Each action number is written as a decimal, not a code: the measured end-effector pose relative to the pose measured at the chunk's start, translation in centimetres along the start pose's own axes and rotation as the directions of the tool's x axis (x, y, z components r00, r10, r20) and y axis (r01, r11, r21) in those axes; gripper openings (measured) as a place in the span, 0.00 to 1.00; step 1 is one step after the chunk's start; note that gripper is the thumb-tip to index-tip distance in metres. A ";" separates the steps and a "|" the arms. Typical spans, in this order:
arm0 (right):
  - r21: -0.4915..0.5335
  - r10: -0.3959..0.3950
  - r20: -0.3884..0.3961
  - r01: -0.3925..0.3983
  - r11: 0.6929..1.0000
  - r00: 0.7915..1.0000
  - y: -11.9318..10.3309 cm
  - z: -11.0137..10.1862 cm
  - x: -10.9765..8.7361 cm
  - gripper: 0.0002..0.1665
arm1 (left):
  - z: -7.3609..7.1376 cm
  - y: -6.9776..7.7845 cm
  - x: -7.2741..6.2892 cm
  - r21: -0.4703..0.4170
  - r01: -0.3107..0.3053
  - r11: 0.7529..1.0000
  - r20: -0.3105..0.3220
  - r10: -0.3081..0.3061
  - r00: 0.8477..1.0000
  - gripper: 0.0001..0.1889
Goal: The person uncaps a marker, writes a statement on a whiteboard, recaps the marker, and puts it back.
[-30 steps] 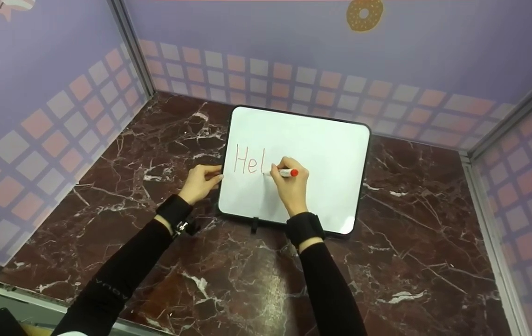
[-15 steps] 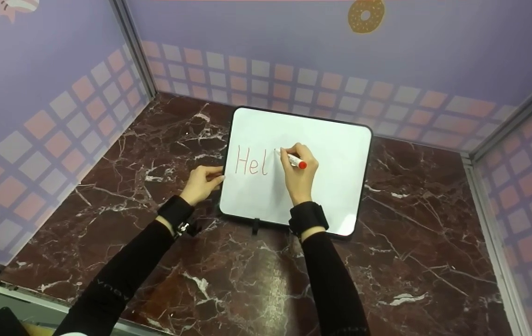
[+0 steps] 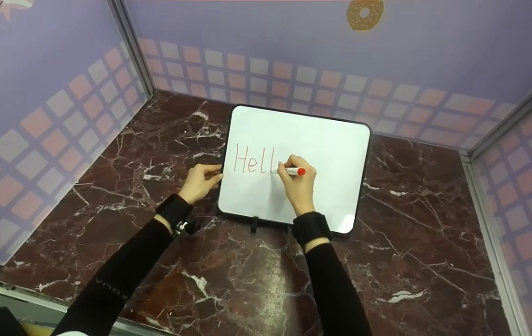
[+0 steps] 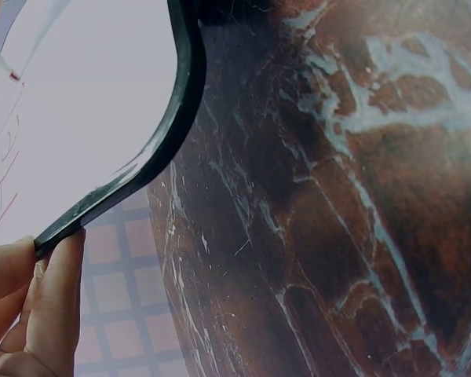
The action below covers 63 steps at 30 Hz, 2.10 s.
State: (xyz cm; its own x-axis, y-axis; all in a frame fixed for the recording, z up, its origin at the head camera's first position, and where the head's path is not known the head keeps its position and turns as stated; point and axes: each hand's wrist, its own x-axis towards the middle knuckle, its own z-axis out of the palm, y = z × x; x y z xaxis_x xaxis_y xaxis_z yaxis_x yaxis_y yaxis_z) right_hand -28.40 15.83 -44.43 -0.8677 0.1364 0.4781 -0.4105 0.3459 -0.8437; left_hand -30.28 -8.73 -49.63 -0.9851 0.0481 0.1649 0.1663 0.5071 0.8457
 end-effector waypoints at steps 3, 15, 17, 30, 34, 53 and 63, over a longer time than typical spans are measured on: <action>-0.013 0.006 0.013 -0.006 1.000 1.000 0.0 -0.4 -0.2 0.13 | -0.1 0.0 0.0 -0.015 0.007 1.000 0.005 -0.007 1.000 0.17; 0.041 -0.045 -0.111 0.050 0.998 0.993 0.4 -1.1 -0.2 0.11 | 0.2 -0.1 0.1 -0.018 0.024 1.000 0.010 -0.024 1.000 0.17; 0.043 -0.044 -0.106 0.049 0.998 0.993 0.5 -1.1 -0.1 0.10 | 0.2 -0.1 0.1 -0.015 0.023 1.000 0.008 -0.023 1.000 0.16; -0.043 -0.055 -0.098 0.051 0.998 0.994 -0.1 -1.5 0.1 0.12 | 0.3 -0.2 0.1 -0.031 0.010 0.999 -0.012 -0.010 1.000 0.16; -0.022 -0.015 -0.074 0.014 1.000 0.997 -0.3 -1.2 0.1 0.13 | 0.4 -0.1 0.1 -0.023 0.002 1.000 -0.010 -0.002 1.000 0.16; 0.041 0.006 -0.233 0.004 0.999 0.973 1.3 -3.8 0.6 0.14 | 0.1 0.0 0.0 -0.022 0.007 1.000 -0.006 -0.007 1.000 0.16; 0.046 0.009 -0.213 0.001 0.999 0.977 1.8 -4.3 0.5 0.13 | 0.2 -0.1 0.0 -0.018 -0.015 1.000 -0.020 0.014 1.000 0.16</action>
State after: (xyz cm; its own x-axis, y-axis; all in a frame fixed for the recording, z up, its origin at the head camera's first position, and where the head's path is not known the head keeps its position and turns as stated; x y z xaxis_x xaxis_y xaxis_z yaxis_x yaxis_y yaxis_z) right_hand -28.41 20.50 -44.67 -0.7918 0.3340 0.5114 -0.4236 0.3030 -0.8537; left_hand -30.28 -8.62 -49.76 -0.9816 0.0385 0.1870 0.1816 0.4909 0.8521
